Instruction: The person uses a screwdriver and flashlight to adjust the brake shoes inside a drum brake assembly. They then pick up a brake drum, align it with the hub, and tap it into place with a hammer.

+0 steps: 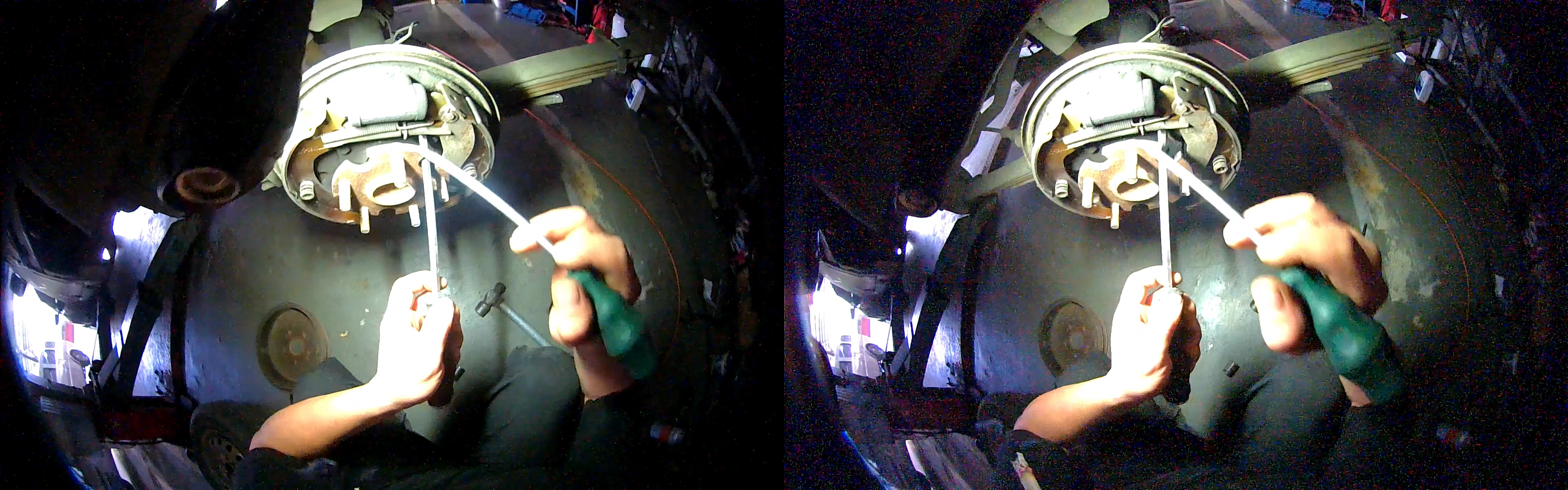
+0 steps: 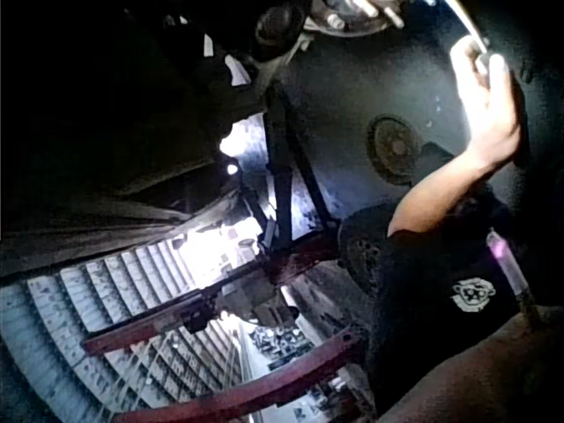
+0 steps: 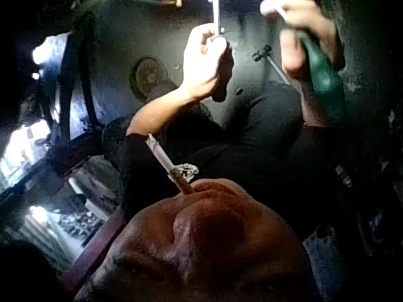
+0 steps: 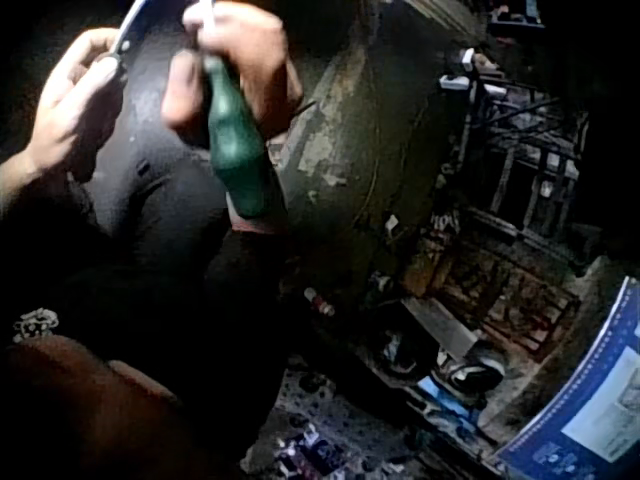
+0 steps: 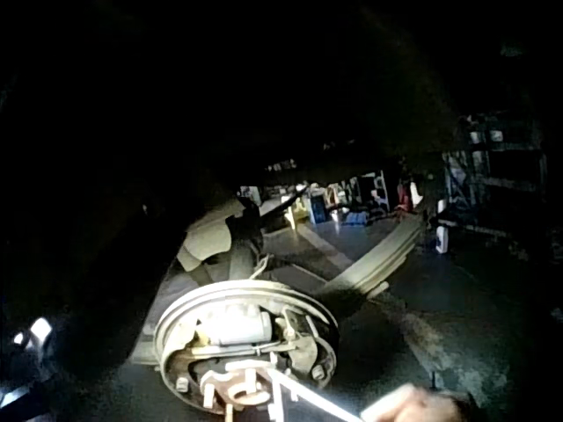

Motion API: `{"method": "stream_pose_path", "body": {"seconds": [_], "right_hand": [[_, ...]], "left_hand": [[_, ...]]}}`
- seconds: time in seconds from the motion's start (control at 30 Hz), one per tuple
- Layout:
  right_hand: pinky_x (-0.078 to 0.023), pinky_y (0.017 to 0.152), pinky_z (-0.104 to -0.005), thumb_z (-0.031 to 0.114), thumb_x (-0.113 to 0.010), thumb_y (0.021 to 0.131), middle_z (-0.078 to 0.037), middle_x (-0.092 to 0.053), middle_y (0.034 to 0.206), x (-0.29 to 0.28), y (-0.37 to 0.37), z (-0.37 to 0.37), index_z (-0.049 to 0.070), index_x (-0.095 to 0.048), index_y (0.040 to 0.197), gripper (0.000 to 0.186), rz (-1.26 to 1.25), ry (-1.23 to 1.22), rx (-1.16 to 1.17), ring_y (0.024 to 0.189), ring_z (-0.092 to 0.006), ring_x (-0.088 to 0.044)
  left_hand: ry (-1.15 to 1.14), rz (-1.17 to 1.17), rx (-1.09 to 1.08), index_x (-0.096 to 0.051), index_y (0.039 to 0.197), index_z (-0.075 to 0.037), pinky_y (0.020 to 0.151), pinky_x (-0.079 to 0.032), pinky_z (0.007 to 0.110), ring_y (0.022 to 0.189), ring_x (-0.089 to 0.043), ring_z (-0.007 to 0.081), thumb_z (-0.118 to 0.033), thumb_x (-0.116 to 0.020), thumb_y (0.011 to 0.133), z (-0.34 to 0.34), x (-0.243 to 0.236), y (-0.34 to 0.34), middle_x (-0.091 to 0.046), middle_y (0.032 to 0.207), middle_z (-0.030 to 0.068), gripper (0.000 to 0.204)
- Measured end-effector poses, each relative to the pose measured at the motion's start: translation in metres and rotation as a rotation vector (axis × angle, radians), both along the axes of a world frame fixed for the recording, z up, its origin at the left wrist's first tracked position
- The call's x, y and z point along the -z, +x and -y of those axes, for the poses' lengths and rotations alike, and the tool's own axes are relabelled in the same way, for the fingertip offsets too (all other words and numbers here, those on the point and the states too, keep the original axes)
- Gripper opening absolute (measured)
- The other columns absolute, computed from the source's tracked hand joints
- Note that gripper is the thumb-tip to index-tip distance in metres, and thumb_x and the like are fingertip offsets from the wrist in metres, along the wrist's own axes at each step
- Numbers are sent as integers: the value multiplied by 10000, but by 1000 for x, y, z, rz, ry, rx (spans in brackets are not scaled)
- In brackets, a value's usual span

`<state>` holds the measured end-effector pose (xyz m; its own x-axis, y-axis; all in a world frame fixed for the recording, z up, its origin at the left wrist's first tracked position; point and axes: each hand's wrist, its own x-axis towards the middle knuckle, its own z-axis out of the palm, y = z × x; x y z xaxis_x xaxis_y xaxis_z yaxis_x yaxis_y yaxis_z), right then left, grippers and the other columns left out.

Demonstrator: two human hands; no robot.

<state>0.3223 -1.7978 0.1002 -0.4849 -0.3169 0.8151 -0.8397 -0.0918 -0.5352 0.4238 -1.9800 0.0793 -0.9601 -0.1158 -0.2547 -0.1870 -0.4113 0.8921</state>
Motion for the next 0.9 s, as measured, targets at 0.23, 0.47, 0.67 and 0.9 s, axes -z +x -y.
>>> {"method": "stream_pose_path", "body": {"seconds": [0.23, 0.47, 0.67, 0.9], "right_hand": [[-580, 731, -389, 17, -565, 787, -230, -681, 914, -10, -15, 30, -16, -541, 998, 215, -235, 34, 118, 789, -292, -685], [-576, 674, -364, 49, -679, 755, -159, -668, 818, -1, -17, 43, -3, -609, 888, 159, -251, -13, 192, 733, -274, -680], [-559, 622, -350, 102, -655, 780, -174, -642, 773, -26, -31, 42, -17, -584, 810, 141, -278, -32, 138, 677, -252, -654], [-555, 616, -351, 74, -654, 749, -147, -621, 748, -26, -34, 46, -12, -588, 805, 122, -323, 7, 106, 665, -257, -642]], "left_hand": [[-63, -37, -17, -471, 1271, -57, 479, -391, 223, 532, -461, 62, -88, -552, 1017, 14, 12, 4, -528, 694, 1, 269], [-105, -12, -42, -466, 1322, -43, 473, -375, 223, 529, -453, 58, -96, -527, 1034, 0, 5, 5, -524, 697, -3, 299], [-96, -59, -3, -432, 1343, -34, 471, -395, 234, 514, -463, 72, -82, -501, 1037, -5, 0, 3, -531, 680, 13, 317], [-138, -206, 16, -406, 1408, -14, 489, -417, 229, 523, -477, 73, -74, -508, 1034, 1, 11, 2, -534, 688, 10, 392]]}}
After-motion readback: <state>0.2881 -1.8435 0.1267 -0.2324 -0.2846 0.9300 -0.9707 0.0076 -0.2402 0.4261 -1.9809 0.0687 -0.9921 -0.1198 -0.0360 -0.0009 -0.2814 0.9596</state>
